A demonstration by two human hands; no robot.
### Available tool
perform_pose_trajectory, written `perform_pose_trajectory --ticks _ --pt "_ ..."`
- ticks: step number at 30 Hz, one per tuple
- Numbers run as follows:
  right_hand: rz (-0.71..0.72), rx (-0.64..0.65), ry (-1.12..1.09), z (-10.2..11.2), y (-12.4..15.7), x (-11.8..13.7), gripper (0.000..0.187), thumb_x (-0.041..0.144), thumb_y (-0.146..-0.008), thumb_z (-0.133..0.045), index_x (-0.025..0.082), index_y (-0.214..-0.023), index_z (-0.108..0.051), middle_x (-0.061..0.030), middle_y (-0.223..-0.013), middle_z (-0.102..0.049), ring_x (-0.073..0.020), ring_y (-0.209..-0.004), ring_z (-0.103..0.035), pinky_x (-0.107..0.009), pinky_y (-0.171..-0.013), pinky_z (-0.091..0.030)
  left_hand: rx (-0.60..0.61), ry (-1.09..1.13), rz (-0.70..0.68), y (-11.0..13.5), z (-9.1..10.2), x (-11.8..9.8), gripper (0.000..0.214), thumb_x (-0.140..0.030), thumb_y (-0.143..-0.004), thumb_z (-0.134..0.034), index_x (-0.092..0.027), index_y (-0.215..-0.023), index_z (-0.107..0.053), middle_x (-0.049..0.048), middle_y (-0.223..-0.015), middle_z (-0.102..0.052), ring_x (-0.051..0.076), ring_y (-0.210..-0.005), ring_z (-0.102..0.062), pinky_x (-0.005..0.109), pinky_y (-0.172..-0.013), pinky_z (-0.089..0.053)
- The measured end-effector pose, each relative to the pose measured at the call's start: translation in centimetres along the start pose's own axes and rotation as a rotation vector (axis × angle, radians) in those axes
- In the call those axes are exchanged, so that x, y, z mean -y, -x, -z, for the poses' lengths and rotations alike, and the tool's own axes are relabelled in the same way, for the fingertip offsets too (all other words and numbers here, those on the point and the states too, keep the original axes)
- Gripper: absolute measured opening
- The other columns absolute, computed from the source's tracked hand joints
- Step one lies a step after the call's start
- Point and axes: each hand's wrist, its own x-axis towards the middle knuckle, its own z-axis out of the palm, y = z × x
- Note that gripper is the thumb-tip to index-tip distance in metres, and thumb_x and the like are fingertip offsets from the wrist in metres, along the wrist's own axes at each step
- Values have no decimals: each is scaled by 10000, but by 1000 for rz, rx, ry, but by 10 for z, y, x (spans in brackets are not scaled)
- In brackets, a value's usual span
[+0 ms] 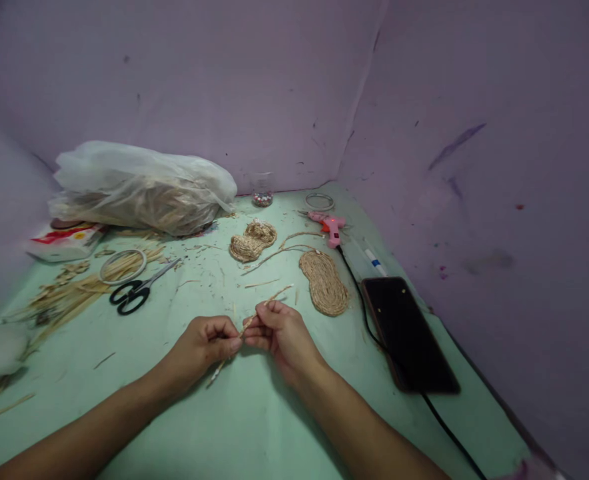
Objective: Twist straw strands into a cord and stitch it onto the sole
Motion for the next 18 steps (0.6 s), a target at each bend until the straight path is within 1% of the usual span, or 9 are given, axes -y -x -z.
perform_pose_trajectory --ticks 3,6,10,13,18 --pt "-2 22 -7 -1 0 1 144 224 -680 -658 121 -678 -557 -44 -630 -649 -95 -497 -603 -174 -484 -514 -15 30 -16 2 0 -3 207 -291 -607 -611 -134 -544 -491 -56 -441 -414 49 -421 -314 190 -419 -232" --pt "-7 51 -20 -2 1 1 162 209 -666 -669 111 -755 -576 -56 -685 -661 -103 -544 -620 -192 -542 -522 -54 81 -42 3 0 -3 216 -295 -611 -622 -133 -550 -493 -55 -451 -421 47 -432 -318 187 -429 -238" --pt "-12 55 -28 -3 2 -1 338 51 -532 -722 109 -825 -564 -46 -717 -666 -114 -612 -634 -219 -626 -515 -123 135 -56 2 0 0 211 -303 -635 -616 -128 -584 -510 -46 -475 -449 37 -423 -309 178 -410 -220" --pt "30 9 -14 -4 2 -3 394 25 -495 -731 117 -830 -545 -30 -716 -659 -115 -632 -632 -241 -661 -506 -145 152 -52 2 0 2 210 -304 -639 -616 -125 -593 -516 -40 -483 -466 31 -409 -308 174 -397 -215" --pt "194 -107 108 -7 3 -6 447 86 -458 -767 147 -811 -500 17 -648 -630 -110 -553 -617 -240 -594 -499 -170 170 4 1 -1 -1 194 -273 -581 -643 -130 -598 -514 -42 -462 -485 26 -365 -313 171 -364 -201"
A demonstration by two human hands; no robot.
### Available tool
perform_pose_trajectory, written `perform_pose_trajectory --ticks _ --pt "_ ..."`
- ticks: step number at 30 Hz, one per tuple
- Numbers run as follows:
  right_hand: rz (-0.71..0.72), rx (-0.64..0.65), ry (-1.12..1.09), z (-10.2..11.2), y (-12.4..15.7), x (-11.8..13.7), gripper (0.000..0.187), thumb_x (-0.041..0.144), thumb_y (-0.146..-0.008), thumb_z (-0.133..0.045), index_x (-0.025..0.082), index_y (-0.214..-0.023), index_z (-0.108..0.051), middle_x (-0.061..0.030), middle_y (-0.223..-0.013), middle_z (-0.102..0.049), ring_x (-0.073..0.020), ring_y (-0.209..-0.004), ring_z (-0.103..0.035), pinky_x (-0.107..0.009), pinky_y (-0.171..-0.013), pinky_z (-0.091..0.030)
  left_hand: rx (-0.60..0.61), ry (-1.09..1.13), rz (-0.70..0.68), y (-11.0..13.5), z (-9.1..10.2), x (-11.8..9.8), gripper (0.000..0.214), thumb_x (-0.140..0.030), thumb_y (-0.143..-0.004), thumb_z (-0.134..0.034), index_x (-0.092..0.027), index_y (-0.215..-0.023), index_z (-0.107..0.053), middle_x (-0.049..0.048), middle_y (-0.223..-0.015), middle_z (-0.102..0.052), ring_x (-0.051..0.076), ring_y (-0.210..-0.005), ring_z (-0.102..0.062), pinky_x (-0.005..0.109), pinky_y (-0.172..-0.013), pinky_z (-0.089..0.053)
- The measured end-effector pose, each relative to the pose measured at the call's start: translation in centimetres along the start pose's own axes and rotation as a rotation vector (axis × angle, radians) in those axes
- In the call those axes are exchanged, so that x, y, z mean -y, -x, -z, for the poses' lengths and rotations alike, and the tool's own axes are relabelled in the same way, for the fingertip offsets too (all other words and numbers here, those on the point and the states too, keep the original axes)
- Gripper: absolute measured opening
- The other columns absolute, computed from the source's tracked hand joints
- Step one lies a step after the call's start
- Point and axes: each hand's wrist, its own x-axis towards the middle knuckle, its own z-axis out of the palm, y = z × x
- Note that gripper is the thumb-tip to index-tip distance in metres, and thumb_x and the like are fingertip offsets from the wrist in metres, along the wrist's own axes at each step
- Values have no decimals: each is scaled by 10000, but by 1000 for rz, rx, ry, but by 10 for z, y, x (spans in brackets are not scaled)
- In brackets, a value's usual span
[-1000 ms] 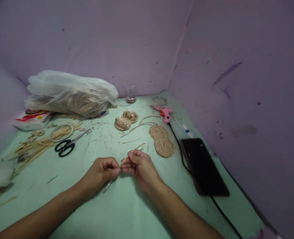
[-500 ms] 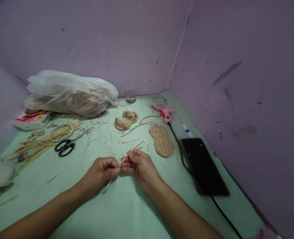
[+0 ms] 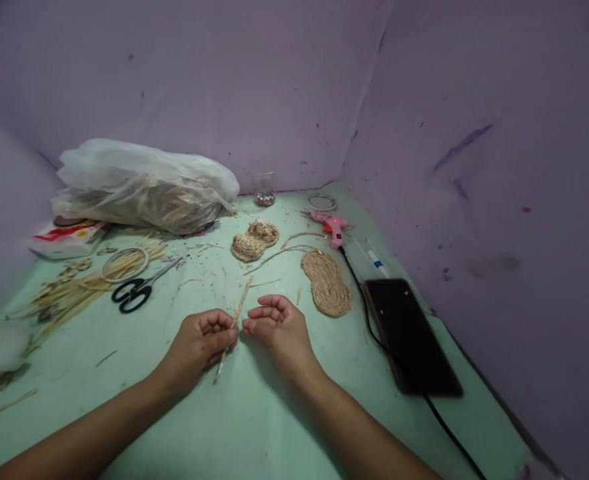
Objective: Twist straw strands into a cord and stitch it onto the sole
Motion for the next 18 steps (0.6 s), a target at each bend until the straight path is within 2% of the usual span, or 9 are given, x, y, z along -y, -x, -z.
perform_pose_trajectory --ticks 6,10,18 --pt "94 -25 125 -5 4 -5 406 158 -486 -757 161 -787 -484 31 -623 -593 -102 -520 -577 -243 -492 -507 18 -7 79 -1 0 -3 199 -275 -555 -645 -125 -587 -518 -21 -448 -531 20 -318 -302 175 -338 -178" --pt "189 -23 234 -6 7 -8 310 159 -550 -701 170 -774 -488 32 -644 -587 -84 -499 -553 -240 -500 -510 18 4 83 -3 0 -1 192 -267 -545 -651 -120 -588 -535 -31 -438 -513 22 -316 -316 173 -335 -184" --pt "567 30 652 -1 15 -18 116 107 -687 -533 183 -776 -532 -3 -707 -611 -110 -625 -596 -225 -594 -492 -15 -22 68 -1 -1 1 148 -251 -544 -624 -114 -565 -574 -38 -423 -484 27 -317 -301 183 -337 -181"
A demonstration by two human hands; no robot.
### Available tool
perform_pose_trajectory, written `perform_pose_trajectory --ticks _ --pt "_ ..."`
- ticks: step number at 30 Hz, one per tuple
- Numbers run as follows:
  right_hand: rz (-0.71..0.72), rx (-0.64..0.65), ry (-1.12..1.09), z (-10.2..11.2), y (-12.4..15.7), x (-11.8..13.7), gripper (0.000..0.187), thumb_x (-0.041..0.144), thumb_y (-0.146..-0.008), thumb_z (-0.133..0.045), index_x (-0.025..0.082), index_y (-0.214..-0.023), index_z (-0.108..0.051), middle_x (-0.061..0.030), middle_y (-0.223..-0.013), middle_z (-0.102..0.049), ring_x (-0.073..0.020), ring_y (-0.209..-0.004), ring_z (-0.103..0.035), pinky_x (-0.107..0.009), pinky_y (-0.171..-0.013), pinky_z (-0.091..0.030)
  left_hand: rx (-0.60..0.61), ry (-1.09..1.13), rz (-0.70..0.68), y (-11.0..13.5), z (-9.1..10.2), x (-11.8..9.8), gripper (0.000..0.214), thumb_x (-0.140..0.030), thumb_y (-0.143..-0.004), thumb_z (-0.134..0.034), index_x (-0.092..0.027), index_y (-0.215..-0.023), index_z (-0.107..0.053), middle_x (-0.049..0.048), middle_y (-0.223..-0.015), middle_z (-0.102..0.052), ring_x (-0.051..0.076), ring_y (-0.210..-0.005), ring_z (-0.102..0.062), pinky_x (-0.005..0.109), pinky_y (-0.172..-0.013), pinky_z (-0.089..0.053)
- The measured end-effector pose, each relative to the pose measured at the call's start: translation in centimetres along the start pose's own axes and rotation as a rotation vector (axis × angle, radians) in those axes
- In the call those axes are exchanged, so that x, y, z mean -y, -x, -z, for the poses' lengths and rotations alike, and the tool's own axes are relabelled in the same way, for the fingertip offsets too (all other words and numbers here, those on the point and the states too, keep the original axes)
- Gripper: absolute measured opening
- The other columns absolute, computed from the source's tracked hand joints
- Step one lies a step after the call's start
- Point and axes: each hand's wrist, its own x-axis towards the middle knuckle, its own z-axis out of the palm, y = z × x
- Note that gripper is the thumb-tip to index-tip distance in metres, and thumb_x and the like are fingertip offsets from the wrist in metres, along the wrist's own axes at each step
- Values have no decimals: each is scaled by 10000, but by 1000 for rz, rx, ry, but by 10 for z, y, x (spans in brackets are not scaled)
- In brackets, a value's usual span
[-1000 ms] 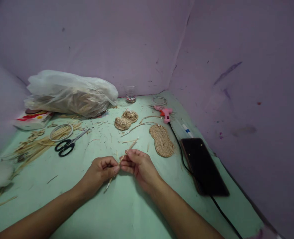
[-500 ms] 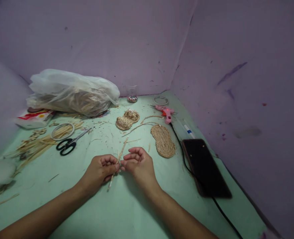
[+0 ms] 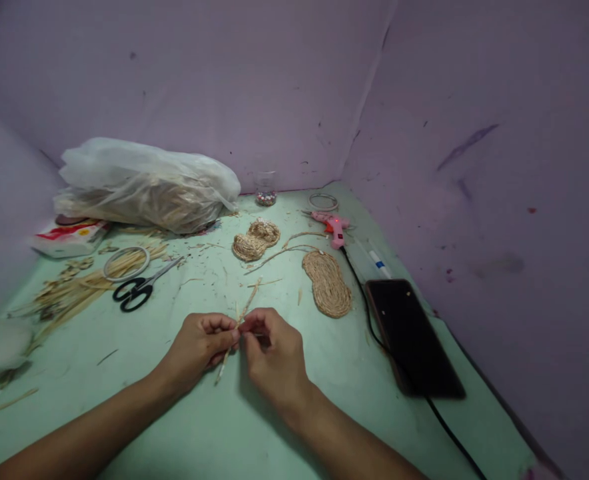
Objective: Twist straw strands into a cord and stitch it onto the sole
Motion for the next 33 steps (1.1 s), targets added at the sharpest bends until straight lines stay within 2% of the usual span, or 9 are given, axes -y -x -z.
perform_pose_trajectory --ticks 3,6,10,14,16,19,22,29,33 --pt "94 26 97 0 5 -2 132 100 -700 -513 191 -786 -558 -3 -720 -612 -109 -632 -589 -222 -599 -485 -37 -32 -21 1 0 -1 120 -232 -542 -605 -118 -529 -568 -33 -421 -488 30 -328 -305 185 -345 -189" --pt "40 19 53 -2 7 -1 128 107 -700 -526 199 -777 -570 -3 -720 -616 -113 -641 -590 -225 -608 -484 -47 -44 -47 1 0 -1 80 -195 -544 -580 -122 -514 -567 -36 -414 -483 34 -337 -312 185 -354 -202" --pt "-228 -24 -214 -3 0 7 123 119 -633 -618 190 -708 -552 6 -664 -619 -112 -588 -589 -235 -575 -495 -49 -41 -50 2 2 0 60 -165 -548 -568 -123 -506 -562 -51 -389 -447 33 -349 -300 180 -363 -196" --pt "-592 -33 -617 2 -12 10 319 92 -480 -737 164 -702 -520 20 -608 -609 -134 -562 -619 -225 -499 -504 -16 -4 -24 1 2 0 66 -170 -558 -585 -119 -522 -563 -56 -378 -437 29 -351 -279 178 -363 -183" --pt "-681 -20 -742 5 -16 10 360 69 -453 -752 153 -718 -525 7 -632 -621 -152 -626 -643 -201 -505 -506 10 13 -21 1 3 -1 78 -176 -567 -592 -119 -525 -559 -62 -373 -426 27 -346 -271 177 -362 -182" --pt "-691 -34 -784 10 -19 9 322 91 -485 -748 148 -724 -539 0 -645 -629 -133 -602 -637 -178 -474 -504 41 36 -20 0 3 0 110 -202 -585 -606 -118 -537 -554 -55 -396 -451 25 -342 -278 177 -358 -179" --pt "-676 -74 -715 12 -21 10 241 166 -551 -722 147 -722 -554 -6 -652 -632 -100 -495 -594 -174 -396 -482 51 42 -11 0 4 2 151 -249 -598 -621 -115 -566 -561 -40 -433 -489 21 -340 -279 177 -355 -172" --pt "-693 133 -545 12 -20 13 231 315 -606 -700 114 -669 -604 -23 -635 -610 -81 -476 -542 -167 -372 -437 102 -43 -34 2 2 -2 165 -259 -574 -652 -115 -536 -580 -39 -420 -481 36 -369 -317 187 -381 -227" --pt "-653 94 -558 14 -21 13 223 309 -619 -694 119 -610 -577 -7 -550 -595 -78 -484 -544 -158 -419 -431 175 -74 -28 4 3 -6 227 -322 -577 -657 -110 -654 -634 -16 -492 -533 49 -393 -342 197 -394 -244"
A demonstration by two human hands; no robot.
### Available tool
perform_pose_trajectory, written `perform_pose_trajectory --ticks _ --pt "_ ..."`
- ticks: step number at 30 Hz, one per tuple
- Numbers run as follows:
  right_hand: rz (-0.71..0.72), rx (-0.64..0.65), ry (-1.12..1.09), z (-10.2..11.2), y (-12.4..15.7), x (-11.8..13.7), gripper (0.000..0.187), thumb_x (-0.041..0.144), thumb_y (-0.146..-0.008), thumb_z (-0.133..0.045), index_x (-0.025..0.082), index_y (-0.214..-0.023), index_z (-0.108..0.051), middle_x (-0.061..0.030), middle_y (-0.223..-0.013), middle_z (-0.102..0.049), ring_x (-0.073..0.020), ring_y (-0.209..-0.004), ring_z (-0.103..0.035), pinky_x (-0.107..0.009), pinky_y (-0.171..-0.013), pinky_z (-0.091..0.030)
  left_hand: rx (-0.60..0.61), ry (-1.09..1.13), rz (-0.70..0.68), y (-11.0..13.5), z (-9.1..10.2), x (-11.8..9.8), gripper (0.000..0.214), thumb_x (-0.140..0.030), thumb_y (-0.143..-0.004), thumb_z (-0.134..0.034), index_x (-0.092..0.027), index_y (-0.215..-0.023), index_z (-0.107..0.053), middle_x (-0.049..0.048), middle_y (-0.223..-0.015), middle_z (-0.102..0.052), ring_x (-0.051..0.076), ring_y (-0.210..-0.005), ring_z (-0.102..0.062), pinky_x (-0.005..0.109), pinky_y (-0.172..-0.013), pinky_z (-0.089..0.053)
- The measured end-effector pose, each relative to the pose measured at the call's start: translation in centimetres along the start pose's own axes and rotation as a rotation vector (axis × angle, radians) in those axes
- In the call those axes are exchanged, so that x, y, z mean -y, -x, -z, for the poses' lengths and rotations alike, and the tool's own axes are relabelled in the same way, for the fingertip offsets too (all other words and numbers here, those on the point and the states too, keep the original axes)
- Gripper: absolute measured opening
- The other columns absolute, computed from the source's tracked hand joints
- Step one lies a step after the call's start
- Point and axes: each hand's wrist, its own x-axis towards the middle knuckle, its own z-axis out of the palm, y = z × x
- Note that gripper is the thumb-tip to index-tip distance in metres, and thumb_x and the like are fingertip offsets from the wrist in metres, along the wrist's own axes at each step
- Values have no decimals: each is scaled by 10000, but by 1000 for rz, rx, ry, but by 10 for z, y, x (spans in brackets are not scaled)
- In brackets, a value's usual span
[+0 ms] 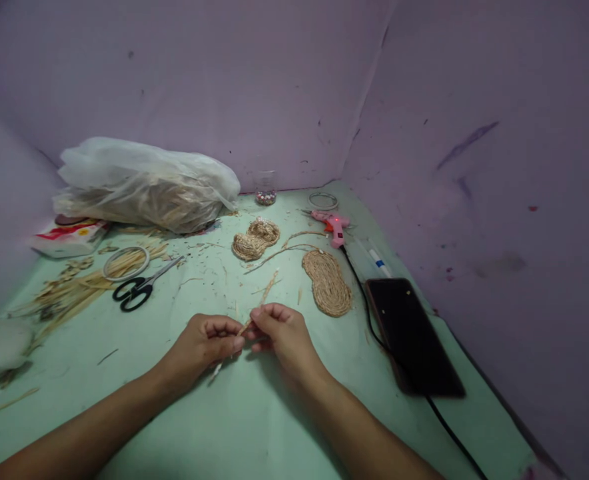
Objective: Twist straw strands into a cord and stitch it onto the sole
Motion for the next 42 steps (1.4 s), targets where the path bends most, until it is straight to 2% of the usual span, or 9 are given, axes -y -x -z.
perform_pose_trajectory --ticks 5,11,17,21,24,28,31,35,42 --pt "61 -87 -33 2 -4 4 240 322 -590 -712 123 -616 -580 -13 -570 -613 -98 -508 -570 -183 -449 -446 -4 14 -7 1 2 -2 239 -343 -576 -666 -115 -619 -611 -28 -478 -496 33 -389 -298 194 -393 -200" --pt "69 -87 -2 2 -4 2 247 346 -630 -681 132 -633 -557 -42 -587 -647 -114 -508 -588 -206 -480 -461 -12 -7 -44 -1 4 4 261 -355 -630 -625 -120 -527 -574 -46 -387 -413 33 -363 -254 202 -385 -159" --pt "-3 11 -97 2 -2 -5 237 317 -639 -680 130 -596 -540 -30 -534 -630 -94 -448 -565 -187 -452 -461 -17 -48 -41 0 1 2 212 -263 -600 -606 -135 -455 -519 -44 -369 -422 36 -357 -265 197 -380 -166" --pt "-75 89 -198 1 -2 -5 235 296 -634 -691 129 -577 -535 -30 -512 -630 -95 -427 -572 -179 -437 -471 -19 -39 -35 1 0 1 196 -250 -584 -592 -140 -448 -503 -46 -357 -431 33 -335 -266 191 -366 -171" --pt "-101 126 -212 4 -4 -1 224 278 -631 -694 128 -574 -538 -43 -539 -643 -107 -458 -599 -175 -454 -486 -3 -23 -38 0 2 2 214 -277 -604 -605 -136 -473 -510 -26 -395 -481 42 -339 -330 186 -362 -209" --pt "-11 53 -157 10 -9 5 190 263 -658 -673 132 -606 -545 -56 -585 -661 -109 -486 -611 -173 -472 -497 125 81 -42 -1 8 3 289 -389 -693 -558 -105 -680 -608 53 -587 -605 71 -409 -453 177 -353 -241" --pt "-1 10 -147 13 -11 7 166 246 -679 -648 133 -618 -545 -52 -581 -659 -106 -468 -602 -180 -464 -502 110 185 -44 -2 11 6 328 -408 -732 -513 -96 -773 -606 67 -641 -613 81 -426 -479 169 -334 -258" --pt "15 -23 -141 12 -12 6 168 251 -675 -652 133 -623 -545 -41 -571 -649 -105 -470 -599 -184 -459 -503 39 186 -60 -1 10 9 294 -384 -722 -543 -95 -708 -594 48 -600 -587 73 -421 -466 165 -335 -269" --pt "78 -67 -70 9 -11 2 197 289 -689 -647 139 -644 -528 -41 -600 -648 -101 -505 -602 -173 -472 -496 6 47 -58 3 7 9 234 -327 -669 -608 -105 -599 -581 5 -485 -522 63 -406 -425 177 -374 -289"
